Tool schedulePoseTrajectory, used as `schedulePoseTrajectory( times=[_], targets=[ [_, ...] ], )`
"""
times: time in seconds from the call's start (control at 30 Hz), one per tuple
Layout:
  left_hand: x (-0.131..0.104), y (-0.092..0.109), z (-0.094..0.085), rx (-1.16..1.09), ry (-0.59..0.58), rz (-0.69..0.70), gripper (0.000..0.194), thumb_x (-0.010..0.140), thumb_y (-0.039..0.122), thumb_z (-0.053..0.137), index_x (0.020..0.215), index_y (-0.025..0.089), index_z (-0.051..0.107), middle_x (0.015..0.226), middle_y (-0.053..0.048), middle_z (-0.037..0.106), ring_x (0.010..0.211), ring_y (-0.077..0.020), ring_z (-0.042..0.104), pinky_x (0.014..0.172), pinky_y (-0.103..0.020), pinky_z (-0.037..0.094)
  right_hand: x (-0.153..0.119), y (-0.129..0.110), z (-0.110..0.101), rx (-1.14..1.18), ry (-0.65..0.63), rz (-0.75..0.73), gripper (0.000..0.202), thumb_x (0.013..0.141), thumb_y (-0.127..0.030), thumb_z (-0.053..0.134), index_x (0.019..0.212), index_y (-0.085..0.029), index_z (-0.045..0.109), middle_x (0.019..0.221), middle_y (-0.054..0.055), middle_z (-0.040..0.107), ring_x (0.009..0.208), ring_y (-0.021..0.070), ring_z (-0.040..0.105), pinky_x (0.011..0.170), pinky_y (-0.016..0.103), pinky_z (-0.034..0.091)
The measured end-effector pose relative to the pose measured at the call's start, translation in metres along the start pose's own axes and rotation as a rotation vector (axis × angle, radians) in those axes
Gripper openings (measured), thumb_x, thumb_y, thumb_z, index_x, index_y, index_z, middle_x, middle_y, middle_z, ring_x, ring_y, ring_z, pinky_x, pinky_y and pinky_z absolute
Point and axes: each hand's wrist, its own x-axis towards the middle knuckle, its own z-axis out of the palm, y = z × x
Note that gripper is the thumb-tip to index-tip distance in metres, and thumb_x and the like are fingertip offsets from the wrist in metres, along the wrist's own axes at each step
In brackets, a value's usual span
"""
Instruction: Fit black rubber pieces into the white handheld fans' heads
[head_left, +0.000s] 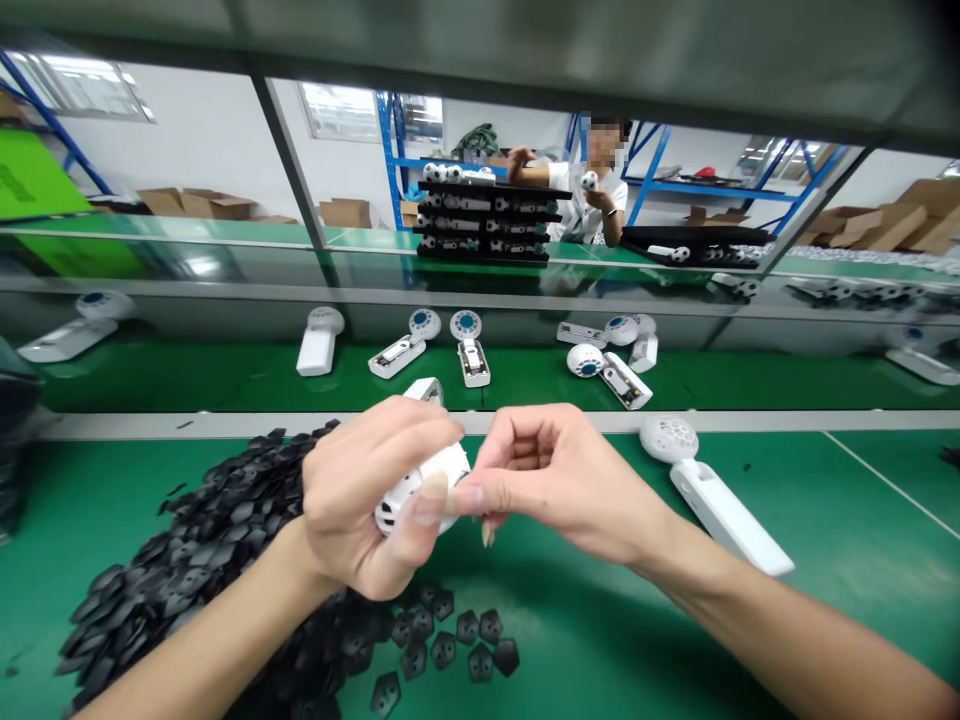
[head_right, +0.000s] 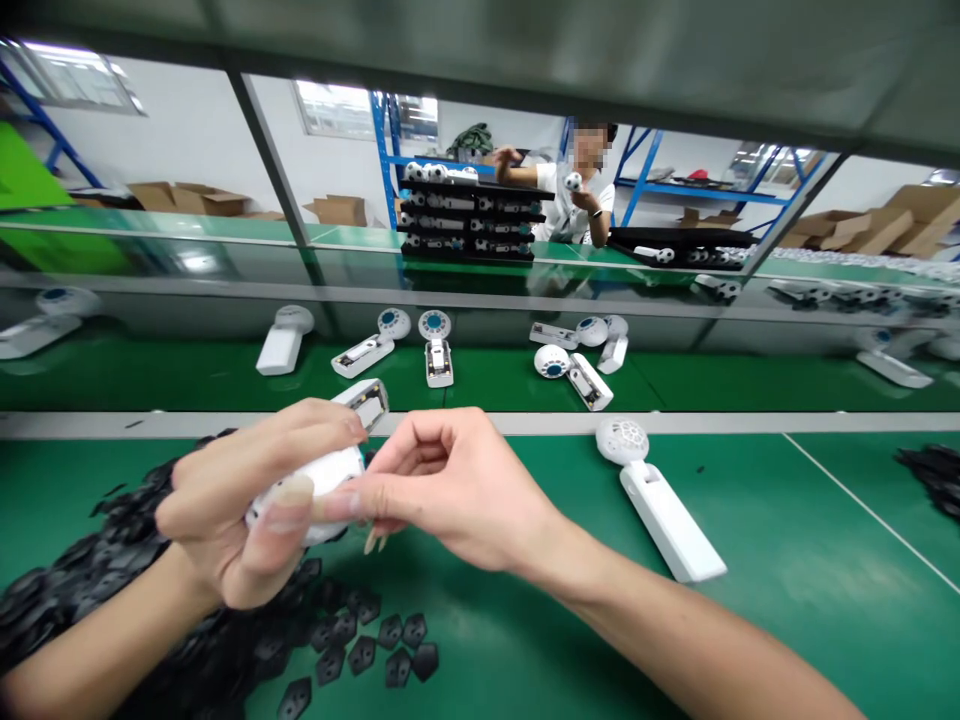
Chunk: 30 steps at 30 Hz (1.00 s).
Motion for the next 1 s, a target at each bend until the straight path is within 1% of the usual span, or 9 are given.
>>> schedulePoseTrajectory(
  times=[0.17,0.33,0.53,0.67,0.73,0.83,0.87,0.93,1.0],
  targets=[
    [0.010,0.006,-0.004,0.015,-0.060,0.015,0.013,0.092,0.015,0.055,0.098,0.022,0.064,0.074,-0.004,0.064,0.062,-0.0198,0.063,0.053,-0.034,0.047,0.000,-0.004,-0.004,0.013,-0.042,0.092,0.058,0.059,-0.030,0.110,0.077,-0.019,0.056,0.064,-0.002,0.075,0.057,0.0123,0.071,0.058,0.020,0.060],
    [0.014,0.005,-0.007,-0.008,-0.090,-0.035,0.010,0.095,0.020,0.056,0.092,0.023,0.065,0.071,-0.003,0.065,0.058,-0.0187,0.063,0.052,-0.034,0.047,0.000,-0.005,-0.002,-0.004,-0.081,0.085,0.062,0.068,-0.035,0.107,0.080,-0.022,0.048,0.064,-0.003,0.074,0.058,0.0122,0.070,0.059,0.021,0.061],
    [0.017,0.016,-0.007,-0.096,-0.025,-0.147,0.019,0.100,0.023,0.056,0.084,0.022,0.066,0.066,-0.002,0.065,0.054,-0.0162,0.062,0.048,-0.032,0.042,-0.008,0.006,0.006,-0.216,0.034,-0.216,0.050,0.082,-0.038,0.099,0.086,-0.024,0.051,0.072,-0.008,0.064,0.061,0.0101,0.062,0.053,0.020,0.051],
    [0.017,0.021,-0.007,-0.155,0.011,-0.204,0.025,0.105,0.034,0.056,0.087,0.024,0.070,0.069,-0.002,0.069,0.056,-0.0168,0.064,0.046,-0.032,0.044,-0.011,0.005,0.011,-0.405,0.042,-0.379,0.042,0.088,-0.036,0.094,0.090,-0.024,0.054,0.076,-0.008,0.064,0.064,0.0098,0.059,0.057,0.021,0.048],
    [0.019,0.012,-0.010,-0.123,0.097,-0.287,0.028,0.105,0.038,0.059,0.086,0.024,0.075,0.071,-0.002,0.071,0.057,-0.0161,0.063,0.046,-0.032,0.043,-0.007,0.005,0.012,-0.487,0.123,-0.511,0.034,0.094,-0.037,0.089,0.093,-0.024,0.057,0.077,-0.007,0.065,0.063,0.0098,0.060,0.058,0.023,0.048],
    [0.028,-0.016,-0.020,-0.150,0.387,-0.422,0.040,0.104,0.042,0.054,0.081,0.019,0.078,0.070,-0.003,0.074,0.057,-0.0159,0.066,0.044,-0.031,0.046,0.009,0.016,0.004,-0.806,0.191,-0.664,0.025,0.105,-0.040,0.076,0.093,-0.022,0.064,0.077,-0.004,0.070,0.064,0.0114,0.063,0.062,0.025,0.046],
    [0.031,-0.027,-0.025,-0.224,0.460,-0.454,0.045,0.104,0.045,0.051,0.077,0.018,0.076,0.062,-0.001,0.071,0.049,-0.0149,0.064,0.038,-0.030,0.043,0.017,0.022,-0.001,-0.988,0.130,-0.665,0.024,0.107,-0.039,0.073,0.092,-0.021,0.067,0.080,-0.002,0.073,0.068,0.0132,0.066,0.064,0.027,0.046],
    [0.035,-0.044,-0.034,-0.373,0.376,-0.544,0.043,0.104,0.048,0.054,0.075,0.019,0.066,0.055,0.004,0.067,0.041,-0.0135,0.062,0.033,-0.027,0.043,0.034,0.038,-0.011,-1.383,-0.105,-0.591,0.016,0.108,-0.032,0.072,0.097,-0.020,0.073,0.094,0.004,0.079,0.084,0.0186,0.073,0.070,0.029,0.047],
    [0.037,-0.055,-0.040,-0.456,0.450,-0.665,0.030,0.101,0.043,0.057,0.080,0.021,0.057,0.058,0.006,0.068,0.043,-0.0135,0.064,0.033,-0.026,0.044,0.050,0.053,-0.019,-1.662,-0.349,-0.531,0.010,0.108,-0.027,0.072,0.107,-0.018,0.076,0.107,0.009,0.081,0.097,0.0234,0.075,0.073,0.032,0.048]
  ],
)
